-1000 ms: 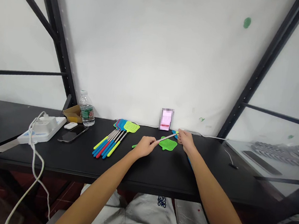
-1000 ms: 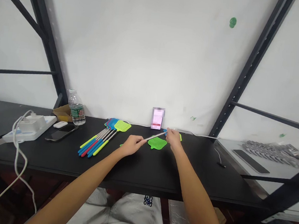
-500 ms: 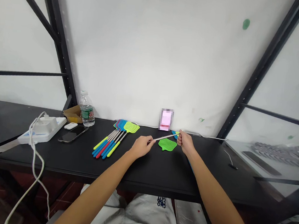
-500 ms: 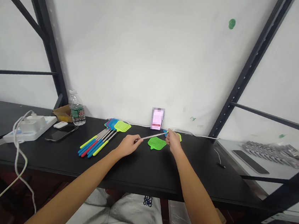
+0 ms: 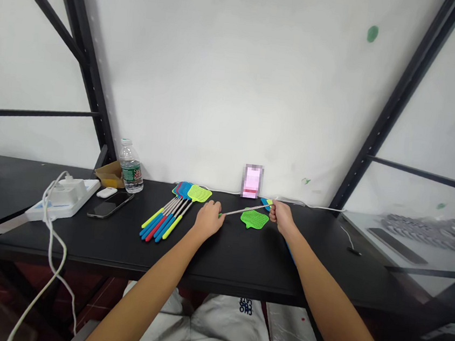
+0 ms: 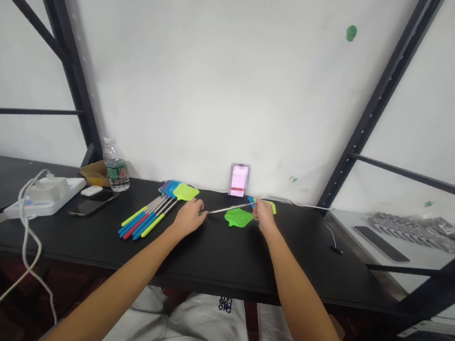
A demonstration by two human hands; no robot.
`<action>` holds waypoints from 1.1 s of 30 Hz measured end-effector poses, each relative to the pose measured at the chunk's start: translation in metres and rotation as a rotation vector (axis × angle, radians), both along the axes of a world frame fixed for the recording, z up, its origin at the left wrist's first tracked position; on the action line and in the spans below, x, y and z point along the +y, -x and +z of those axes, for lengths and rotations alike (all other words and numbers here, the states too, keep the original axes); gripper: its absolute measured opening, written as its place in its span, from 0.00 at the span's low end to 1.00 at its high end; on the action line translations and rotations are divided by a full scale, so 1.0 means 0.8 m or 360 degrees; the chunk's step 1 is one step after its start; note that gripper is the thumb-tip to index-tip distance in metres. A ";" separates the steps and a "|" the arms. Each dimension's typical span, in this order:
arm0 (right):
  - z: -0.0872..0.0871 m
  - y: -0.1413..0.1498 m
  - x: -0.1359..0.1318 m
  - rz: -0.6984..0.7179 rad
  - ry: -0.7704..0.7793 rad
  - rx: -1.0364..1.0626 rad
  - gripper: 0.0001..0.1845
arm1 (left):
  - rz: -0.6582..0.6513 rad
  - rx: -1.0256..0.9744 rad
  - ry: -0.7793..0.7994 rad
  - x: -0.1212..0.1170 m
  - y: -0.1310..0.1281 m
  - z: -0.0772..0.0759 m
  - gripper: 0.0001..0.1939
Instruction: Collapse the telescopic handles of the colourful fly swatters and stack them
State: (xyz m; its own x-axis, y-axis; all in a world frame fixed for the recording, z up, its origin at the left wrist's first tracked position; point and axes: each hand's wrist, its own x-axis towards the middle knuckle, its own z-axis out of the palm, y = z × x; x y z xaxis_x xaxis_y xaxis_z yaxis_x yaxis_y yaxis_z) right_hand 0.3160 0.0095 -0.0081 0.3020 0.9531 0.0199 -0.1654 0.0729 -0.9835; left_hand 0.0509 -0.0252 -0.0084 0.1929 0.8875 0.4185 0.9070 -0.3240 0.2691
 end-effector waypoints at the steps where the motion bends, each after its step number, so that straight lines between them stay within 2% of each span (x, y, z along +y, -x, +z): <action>1: 0.000 0.000 -0.001 -0.0012 -0.0004 -0.0022 0.17 | 0.0027 0.0029 -0.0009 -0.001 0.000 0.001 0.06; 10: 0.001 -0.002 -0.002 -0.0066 -0.0011 -0.0015 0.16 | 0.0171 0.0235 0.0166 -0.006 -0.001 0.003 0.16; 15: 0.002 -0.002 -0.004 -0.0059 -0.0025 -0.0041 0.17 | 0.0215 0.0314 0.0228 -0.006 -0.002 0.004 0.10; 24: 0.005 0.000 -0.006 -0.0091 -0.0001 -0.0048 0.17 | 0.0225 0.0346 0.0241 -0.005 -0.001 0.003 0.14; 33: 0.006 0.000 -0.004 -0.0060 0.0010 -0.0022 0.18 | 0.0217 0.0351 0.0252 -0.003 -0.001 0.001 0.12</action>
State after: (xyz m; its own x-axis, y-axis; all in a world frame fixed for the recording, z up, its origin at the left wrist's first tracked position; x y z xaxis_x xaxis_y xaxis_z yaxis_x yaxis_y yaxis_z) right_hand 0.3160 0.0060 -0.0036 0.3375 0.9412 0.0184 -0.1490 0.0728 -0.9862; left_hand 0.0515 -0.0276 -0.0078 0.1385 0.9624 0.2339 0.9814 -0.1651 0.0983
